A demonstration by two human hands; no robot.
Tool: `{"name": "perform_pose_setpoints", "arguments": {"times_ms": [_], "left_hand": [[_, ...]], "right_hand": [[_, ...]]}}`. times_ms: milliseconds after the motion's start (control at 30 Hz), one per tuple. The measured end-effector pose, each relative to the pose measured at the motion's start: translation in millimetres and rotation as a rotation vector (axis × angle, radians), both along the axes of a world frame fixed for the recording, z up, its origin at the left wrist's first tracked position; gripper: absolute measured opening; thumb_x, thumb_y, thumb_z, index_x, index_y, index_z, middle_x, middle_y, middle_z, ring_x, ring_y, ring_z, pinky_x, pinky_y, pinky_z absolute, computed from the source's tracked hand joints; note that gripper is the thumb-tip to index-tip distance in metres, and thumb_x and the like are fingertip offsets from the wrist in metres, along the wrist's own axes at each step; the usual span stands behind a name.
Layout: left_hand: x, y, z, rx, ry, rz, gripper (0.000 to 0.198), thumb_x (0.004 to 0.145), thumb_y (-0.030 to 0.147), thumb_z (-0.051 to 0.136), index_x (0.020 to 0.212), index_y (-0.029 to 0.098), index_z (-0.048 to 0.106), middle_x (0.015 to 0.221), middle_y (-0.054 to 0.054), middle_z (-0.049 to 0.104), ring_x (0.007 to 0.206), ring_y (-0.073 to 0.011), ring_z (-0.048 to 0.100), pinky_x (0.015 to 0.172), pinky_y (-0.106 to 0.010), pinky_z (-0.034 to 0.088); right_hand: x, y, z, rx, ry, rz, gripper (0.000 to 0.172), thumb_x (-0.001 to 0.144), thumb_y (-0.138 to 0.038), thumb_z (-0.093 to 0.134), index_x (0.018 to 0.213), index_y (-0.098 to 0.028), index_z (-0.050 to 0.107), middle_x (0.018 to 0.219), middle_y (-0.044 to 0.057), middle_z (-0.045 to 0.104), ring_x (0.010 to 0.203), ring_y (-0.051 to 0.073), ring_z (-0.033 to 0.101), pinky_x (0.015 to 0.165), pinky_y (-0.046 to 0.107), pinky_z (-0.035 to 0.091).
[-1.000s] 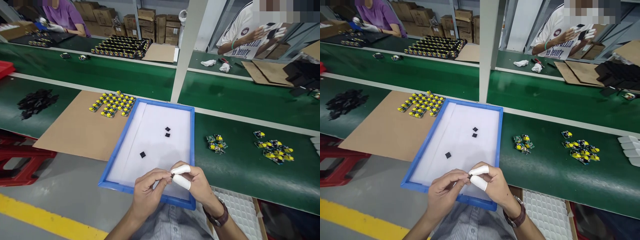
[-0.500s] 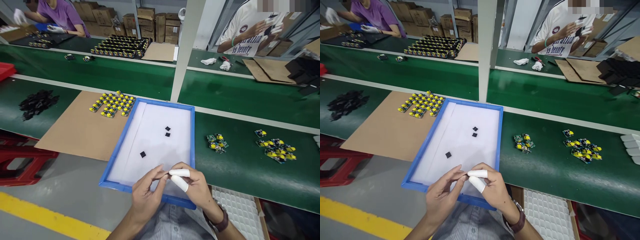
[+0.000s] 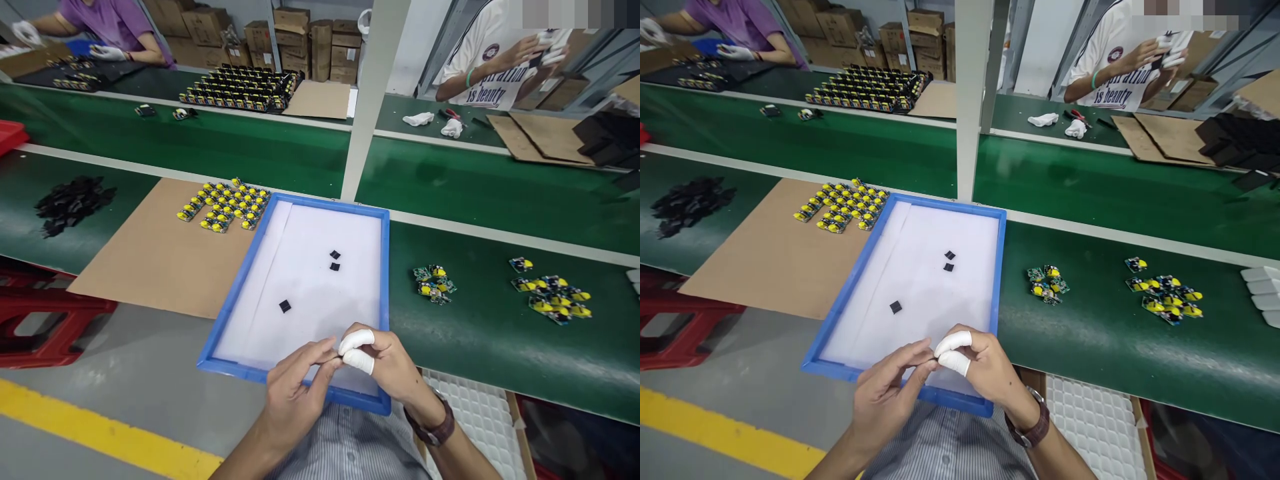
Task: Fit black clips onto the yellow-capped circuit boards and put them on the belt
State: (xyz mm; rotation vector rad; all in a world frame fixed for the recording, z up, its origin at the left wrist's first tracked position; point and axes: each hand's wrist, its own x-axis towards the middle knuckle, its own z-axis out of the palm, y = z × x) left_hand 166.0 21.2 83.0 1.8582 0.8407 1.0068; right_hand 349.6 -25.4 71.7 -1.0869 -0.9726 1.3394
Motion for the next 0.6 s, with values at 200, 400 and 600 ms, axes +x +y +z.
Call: {"name": "perform_pose_setpoints", "arguments": {"times_ms": [200,400,600], "left_hand": [[2,11,2.5,-0.122,-0.093,-0.023,0.041,0.085,0.002,0.071,0.117,0.029,0.073,0.093,0.001,0.079,0.081,-0.0149,0.076,0.074,-0.026,0.064],[3,13,8.9,-0.335,-0.174,-0.06,0.026,0.088,0.007,0.069,0.103,0.026,0.078,0.091,-0.001,0.077,0.075,-0.0161,0.075,0.068,-0.029,0.065],[8,7,3.7,-0.336,-0.204,0.016,0.024,0.087,0.007,0.07,0.097,0.027,0.079,0.083,0.0,0.075,0.073,-0.0138,0.073,0.068,-0.025,0.062]], "right_hand": [[-15,-2,-3.0,0.045,0.114,-0.13,0.014,0.092,-0.021,0.072,0.102,-0.028,0.079,0.088,0.001,0.069,0.079,0.014,0.066,0.076,0.027,0.057],[-22,-2,-4.1,0.06,0.16,-0.153,0.018,0.091,-0.015,0.07,0.104,-0.027,0.076,0.089,0.0,0.067,0.077,0.014,0.066,0.075,0.028,0.058],[-35,-5,-0.8,0.155,-0.249,-0.372,0.02,0.09,-0.008,0.066,0.099,-0.025,0.073,0.084,0.0,0.062,0.075,0.015,0.061,0.067,0.027,0.052]]}}
